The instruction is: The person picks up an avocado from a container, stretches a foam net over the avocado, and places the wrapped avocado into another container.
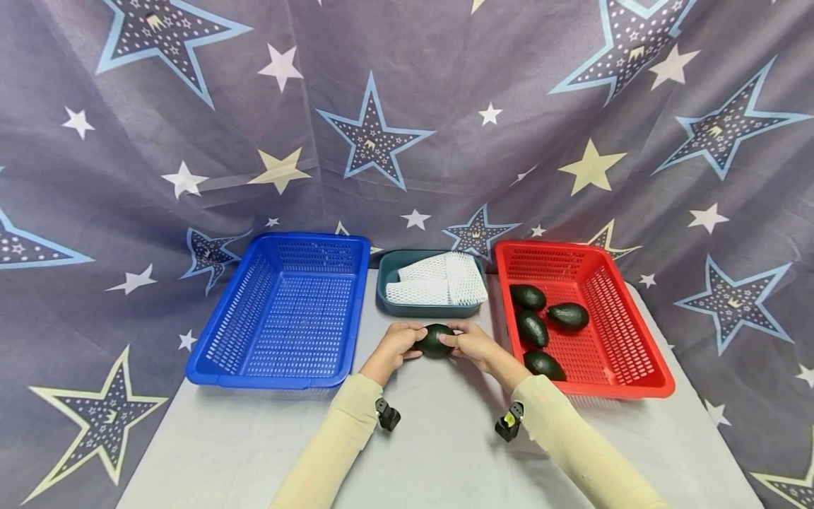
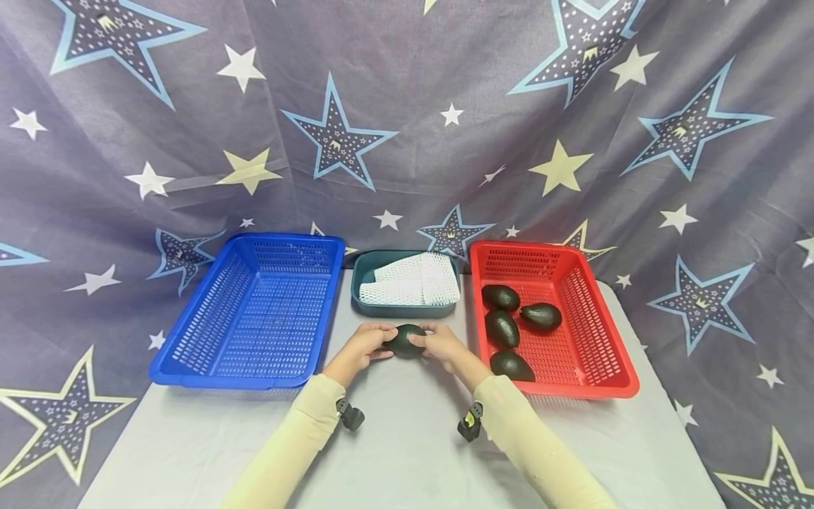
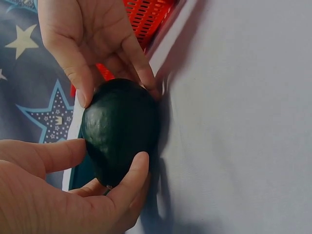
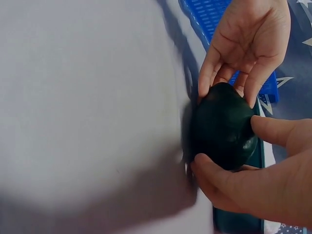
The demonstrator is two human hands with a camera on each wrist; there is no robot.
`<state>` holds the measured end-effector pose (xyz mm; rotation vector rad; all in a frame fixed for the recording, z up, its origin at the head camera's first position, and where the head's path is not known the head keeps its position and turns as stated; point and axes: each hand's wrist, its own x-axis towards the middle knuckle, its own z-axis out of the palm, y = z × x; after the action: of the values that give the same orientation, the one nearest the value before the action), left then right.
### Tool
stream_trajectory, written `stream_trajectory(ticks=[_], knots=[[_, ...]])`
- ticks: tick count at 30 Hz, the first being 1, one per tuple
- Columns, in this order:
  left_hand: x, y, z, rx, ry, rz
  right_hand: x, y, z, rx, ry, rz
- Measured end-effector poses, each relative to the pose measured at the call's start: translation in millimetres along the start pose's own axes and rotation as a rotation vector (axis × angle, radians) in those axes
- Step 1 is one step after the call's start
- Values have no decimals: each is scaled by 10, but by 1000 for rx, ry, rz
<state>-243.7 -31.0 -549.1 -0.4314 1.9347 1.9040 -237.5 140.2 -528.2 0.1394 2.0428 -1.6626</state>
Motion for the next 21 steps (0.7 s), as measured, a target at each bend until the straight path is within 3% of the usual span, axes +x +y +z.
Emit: stream_trajectory(ticks=[3, 7, 14, 21], knots=[[2, 1, 5, 3, 1, -3, -8, -16, -8, -51, 21, -12], [6, -6, 13, 4, 4, 2, -59, -125, -41, -256, 90, -69], [7, -17, 13, -6, 11, 17, -162, -573, -133, -515, 162, -249], [-21, -19, 13, 2, 7, 24, -84, -944, -236, -708, 314, -319]])
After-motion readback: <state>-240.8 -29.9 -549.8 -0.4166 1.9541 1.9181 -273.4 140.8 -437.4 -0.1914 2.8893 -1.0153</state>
